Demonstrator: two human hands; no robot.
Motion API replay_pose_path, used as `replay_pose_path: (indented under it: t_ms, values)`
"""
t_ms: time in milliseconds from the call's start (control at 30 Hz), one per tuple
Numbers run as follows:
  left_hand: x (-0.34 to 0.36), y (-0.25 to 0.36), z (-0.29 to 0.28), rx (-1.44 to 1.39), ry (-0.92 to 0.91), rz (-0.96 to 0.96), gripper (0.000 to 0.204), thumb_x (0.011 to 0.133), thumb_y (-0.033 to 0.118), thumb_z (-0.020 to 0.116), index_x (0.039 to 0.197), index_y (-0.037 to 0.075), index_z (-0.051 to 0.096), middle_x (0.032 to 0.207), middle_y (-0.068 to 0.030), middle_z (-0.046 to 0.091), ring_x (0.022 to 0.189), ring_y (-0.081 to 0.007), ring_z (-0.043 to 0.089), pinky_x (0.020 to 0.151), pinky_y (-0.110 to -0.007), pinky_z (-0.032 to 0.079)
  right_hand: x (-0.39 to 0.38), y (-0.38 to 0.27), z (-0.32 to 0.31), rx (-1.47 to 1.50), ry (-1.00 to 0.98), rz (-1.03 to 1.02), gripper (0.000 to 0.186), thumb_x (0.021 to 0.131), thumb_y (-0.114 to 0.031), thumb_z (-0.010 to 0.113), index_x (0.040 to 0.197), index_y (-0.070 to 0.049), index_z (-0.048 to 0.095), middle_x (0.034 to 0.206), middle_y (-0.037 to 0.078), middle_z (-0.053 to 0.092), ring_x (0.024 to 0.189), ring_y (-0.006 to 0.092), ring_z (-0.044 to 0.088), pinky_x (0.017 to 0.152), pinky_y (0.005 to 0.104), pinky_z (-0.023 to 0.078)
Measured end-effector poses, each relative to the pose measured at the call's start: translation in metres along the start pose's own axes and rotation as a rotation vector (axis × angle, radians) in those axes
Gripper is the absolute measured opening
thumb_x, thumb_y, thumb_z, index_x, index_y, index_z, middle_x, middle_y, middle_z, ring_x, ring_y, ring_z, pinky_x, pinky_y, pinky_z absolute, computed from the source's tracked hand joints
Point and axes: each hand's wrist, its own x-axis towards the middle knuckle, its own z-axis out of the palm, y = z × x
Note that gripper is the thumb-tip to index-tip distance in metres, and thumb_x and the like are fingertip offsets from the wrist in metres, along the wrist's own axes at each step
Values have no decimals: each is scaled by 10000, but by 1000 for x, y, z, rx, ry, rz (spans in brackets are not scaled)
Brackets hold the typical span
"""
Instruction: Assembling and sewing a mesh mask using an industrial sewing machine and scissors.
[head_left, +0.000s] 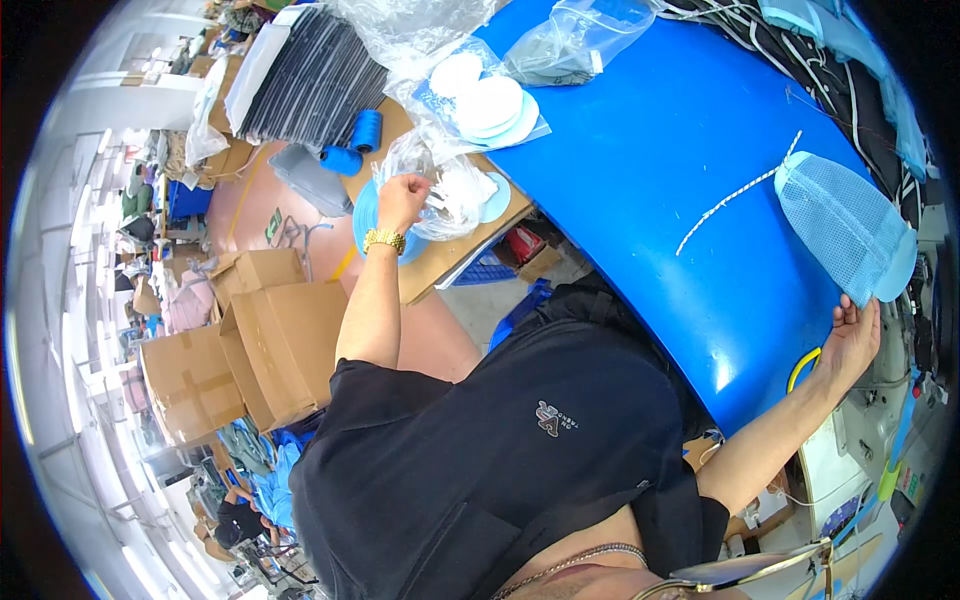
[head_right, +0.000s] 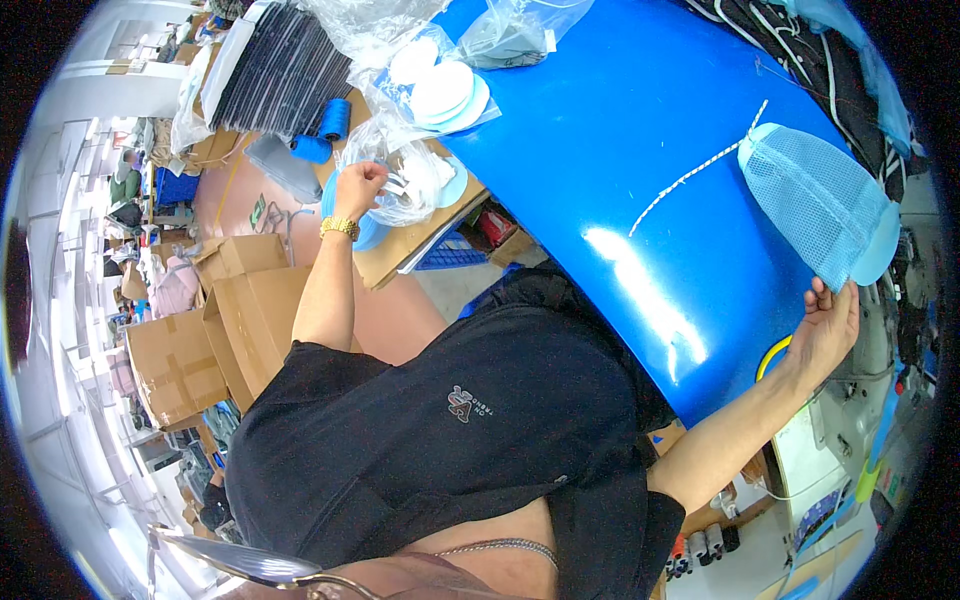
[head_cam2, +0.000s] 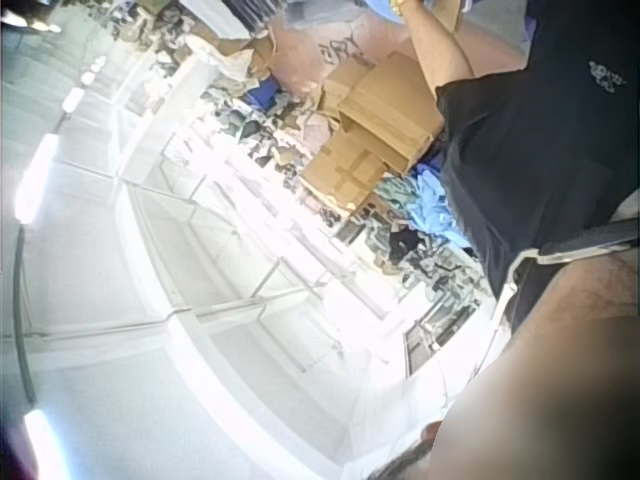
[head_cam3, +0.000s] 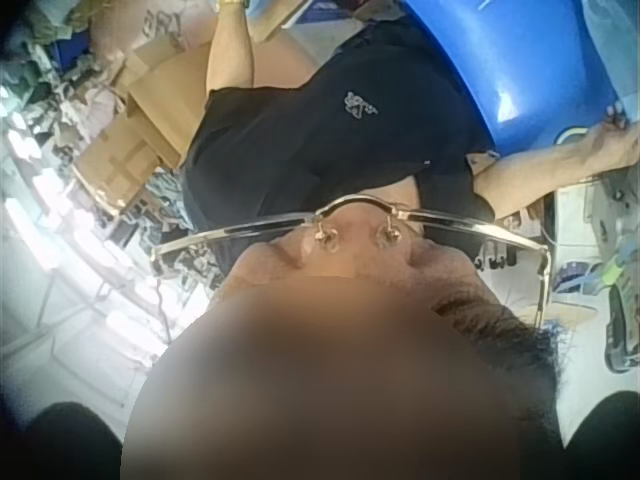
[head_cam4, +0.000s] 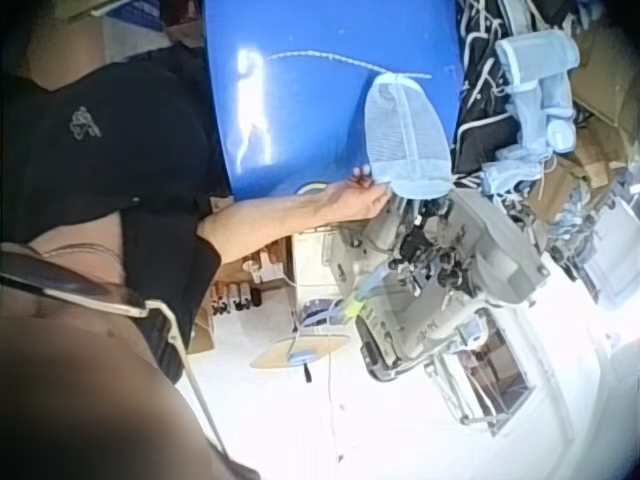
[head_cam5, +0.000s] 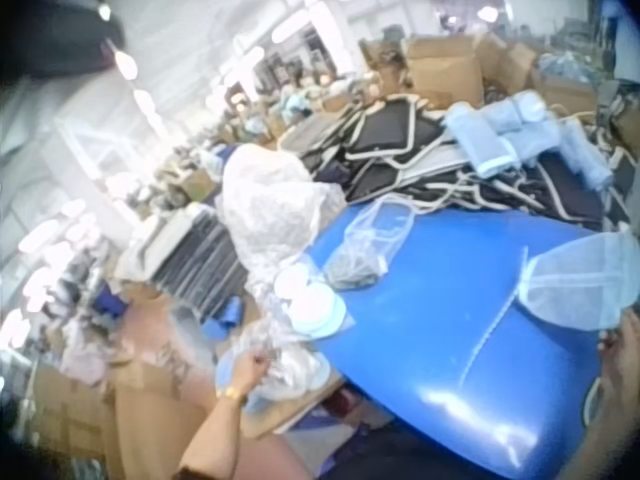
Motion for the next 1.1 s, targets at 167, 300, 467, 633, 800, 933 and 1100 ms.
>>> replay_pose_path:
  t_ms: [167,300,467,633,800,933,1100]
  values:
    - [-4,8,0,-5,28,-17,121,826,116,672,899,28,713,746,-50,700,599,-112,679,464,-268,551,0,1,-2,7,-4,0,299,952,-186,607,1149,37,575,912,106,674,773,143,661,611,236,517]
    - [-6,8,0,-13,74,-11,135,815,173,700,847,46,731,660,-68,682,526,-143,651,467,-294,524,1,2,-3,11,-2,11,300,950,-189,611,1148,34,576,911,103,672,774,141,657,612,237,515]
    - [0,0,2,42,118,27,158,819,209,713,823,52,730,656,-58,679,490,-142,620,485,-287,494,2,3,-3,25,-23,3,291,949,-187,613,1139,31,581,910,103,670,775,141,654,611,239,513]
    - [-2,4,0,-69,84,-26,190,829,219,707,844,29,705,673,-45,687,482,-119,601,470,-270,475,3,4,1,33,-15,-8,288,948,-189,615,1133,29,583,908,102,670,772,140,658,602,226,512]
    - [-16,66,-4,-463,5,105,140,902,187,646,943,53,651,672,-32,681,470,-48,530,392,-201,375,-3,-2,-1,26,19,-4,303,945,-193,618,1144,33,580,908,102,673,751,139,662,588,212,508]
    - [-39,169,15,-792,-273,314,138,936,169,626,1002,48,617,792,-83,707,552,-56,575,418,-174,401,-43,-32,41,-83,346,-122,288,961,-246,598,1100,4,629,844,40,648,646,78,590,521,187,423]
    - [-91,270,59,-929,-637,695,189,859,-1,676,1042,-14,630,909,-143,704,688,-109,665,485,-195,502,-108,-35,57,-51,69,-140,179,950,-195,594,1000,-36,657,711,2,602,548,45,485,477,170,373]
